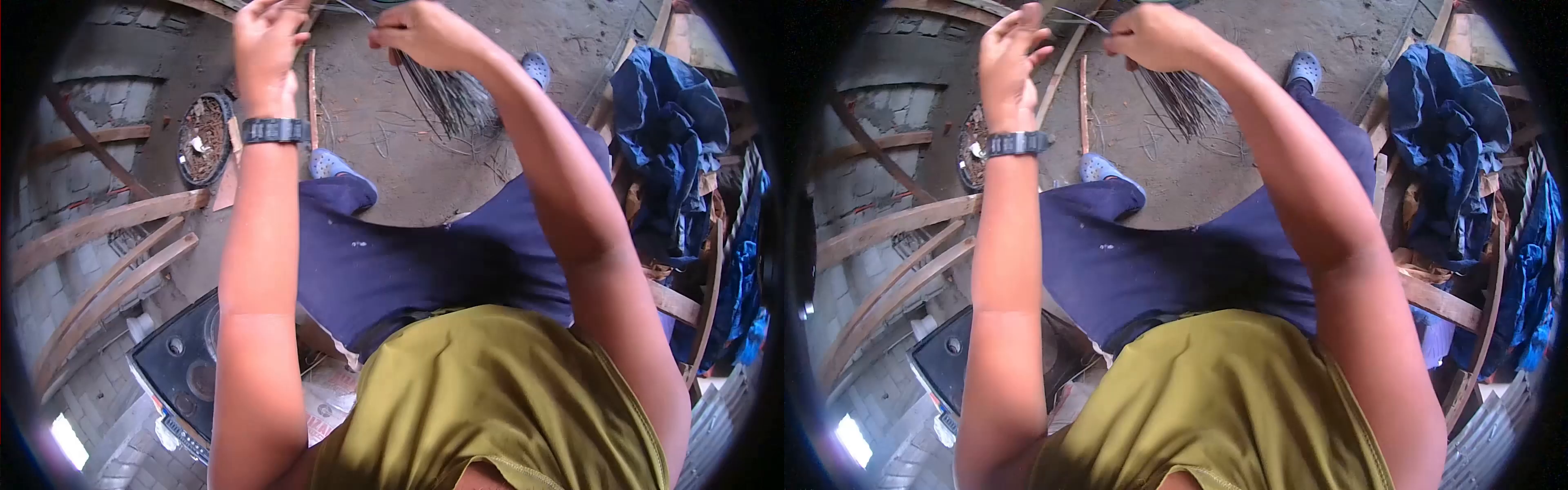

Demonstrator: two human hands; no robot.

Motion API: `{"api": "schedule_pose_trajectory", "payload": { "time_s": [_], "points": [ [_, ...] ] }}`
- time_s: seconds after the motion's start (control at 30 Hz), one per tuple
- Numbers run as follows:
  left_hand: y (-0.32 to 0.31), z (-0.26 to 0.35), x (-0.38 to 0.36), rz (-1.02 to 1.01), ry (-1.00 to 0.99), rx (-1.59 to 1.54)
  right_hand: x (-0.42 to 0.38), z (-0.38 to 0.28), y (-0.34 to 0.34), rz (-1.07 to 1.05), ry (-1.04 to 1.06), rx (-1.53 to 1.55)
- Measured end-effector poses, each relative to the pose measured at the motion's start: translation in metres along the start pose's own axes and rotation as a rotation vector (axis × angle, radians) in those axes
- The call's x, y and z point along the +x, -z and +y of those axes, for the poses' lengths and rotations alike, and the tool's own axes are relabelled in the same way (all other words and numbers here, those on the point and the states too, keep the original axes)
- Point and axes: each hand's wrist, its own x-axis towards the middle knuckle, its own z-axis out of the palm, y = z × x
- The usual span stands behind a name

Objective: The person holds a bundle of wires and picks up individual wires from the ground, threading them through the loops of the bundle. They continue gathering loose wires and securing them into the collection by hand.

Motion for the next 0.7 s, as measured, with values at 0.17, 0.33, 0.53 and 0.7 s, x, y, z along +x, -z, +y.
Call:
{"api": "schedule_pose_trajectory", "payload": {
  "time_s": [0.17,0.33,0.53,0.7],
  "points": [
    [0.027,-0.042,0.033,0.161,-0.037,-0.017,0.001,0.168,-0.138,-0.31,-0.601,-0.187],
    [0.044,-0.109,0.037,0.062,0.061,0.071,-0.083,0.225,-0.242,-0.567,-0.779,-0.192],
    [0.048,-0.105,0.058,-0.09,0.04,0.131,-0.142,0.258,-0.307,-0.708,-0.811,-0.163],
    [0.034,-0.129,0.065,-0.144,0.094,0.228,-0.135,0.272,-0.305,-0.326,-1.067,0.004]
  ]
}}
